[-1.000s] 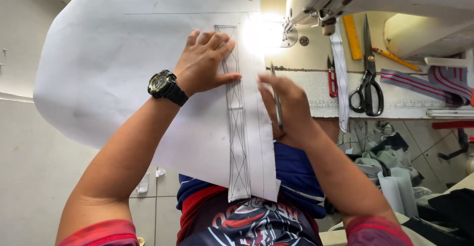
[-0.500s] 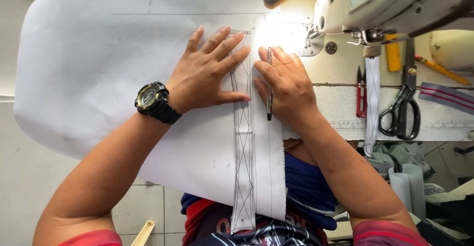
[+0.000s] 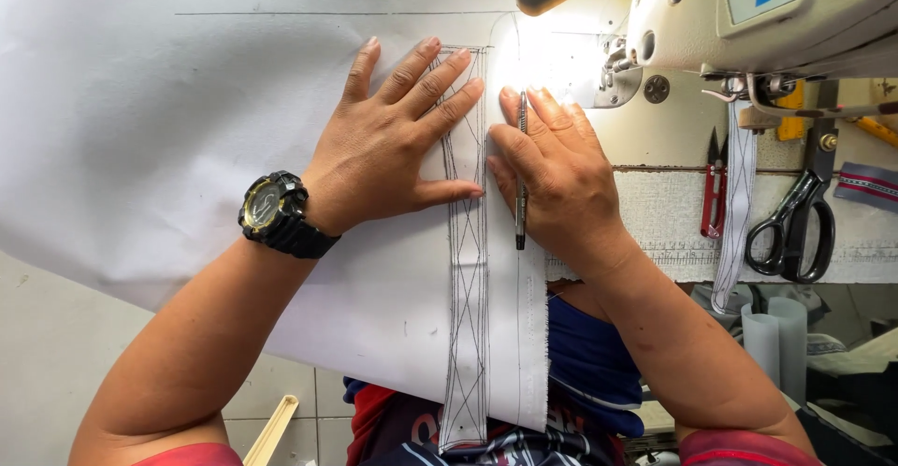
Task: A person uses a pen and a ruler to mark lines and measurements on a paper pattern on a sewing machine table.
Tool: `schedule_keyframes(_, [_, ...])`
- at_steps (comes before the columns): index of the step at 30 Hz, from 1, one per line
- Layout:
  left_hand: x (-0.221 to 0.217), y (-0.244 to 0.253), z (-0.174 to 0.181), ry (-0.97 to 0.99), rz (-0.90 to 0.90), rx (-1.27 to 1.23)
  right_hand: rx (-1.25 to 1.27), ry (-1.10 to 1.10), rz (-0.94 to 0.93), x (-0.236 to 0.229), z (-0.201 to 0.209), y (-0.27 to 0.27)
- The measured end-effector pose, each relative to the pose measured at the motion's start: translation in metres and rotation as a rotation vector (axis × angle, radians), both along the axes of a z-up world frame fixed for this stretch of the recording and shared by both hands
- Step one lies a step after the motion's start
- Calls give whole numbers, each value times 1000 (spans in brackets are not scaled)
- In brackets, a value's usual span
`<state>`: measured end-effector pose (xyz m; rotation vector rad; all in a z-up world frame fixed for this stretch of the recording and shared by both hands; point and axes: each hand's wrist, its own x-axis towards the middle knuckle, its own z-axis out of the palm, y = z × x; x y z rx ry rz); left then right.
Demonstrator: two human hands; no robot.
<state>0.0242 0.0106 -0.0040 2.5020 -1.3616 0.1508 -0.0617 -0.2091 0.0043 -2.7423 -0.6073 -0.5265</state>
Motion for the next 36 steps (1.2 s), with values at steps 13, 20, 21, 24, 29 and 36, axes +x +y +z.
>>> schedule_keyframes(13, [1,3,-2,45,-20,-32,134,106,8,-1,-1,-3])
schedule_keyframes(20, [1,4,-3,16,-23,-46,87,81,9,-2,-2,-2])
schedule_keyframes(21, [1,4,-3,14,-23,-48,82,86,4,-2,-2,-2])
schedule_keyframes(24, [2,3,-3,19,-29,-50,127,104,37,-1,-2,-6])
schedule_keyframes(29, [0,0,2,-12,-6,25,354,79,89,1,12,-10])
schedule_keyframes(36, [-3,-26,17,-113,68,265,516,199,1,46,31,2])
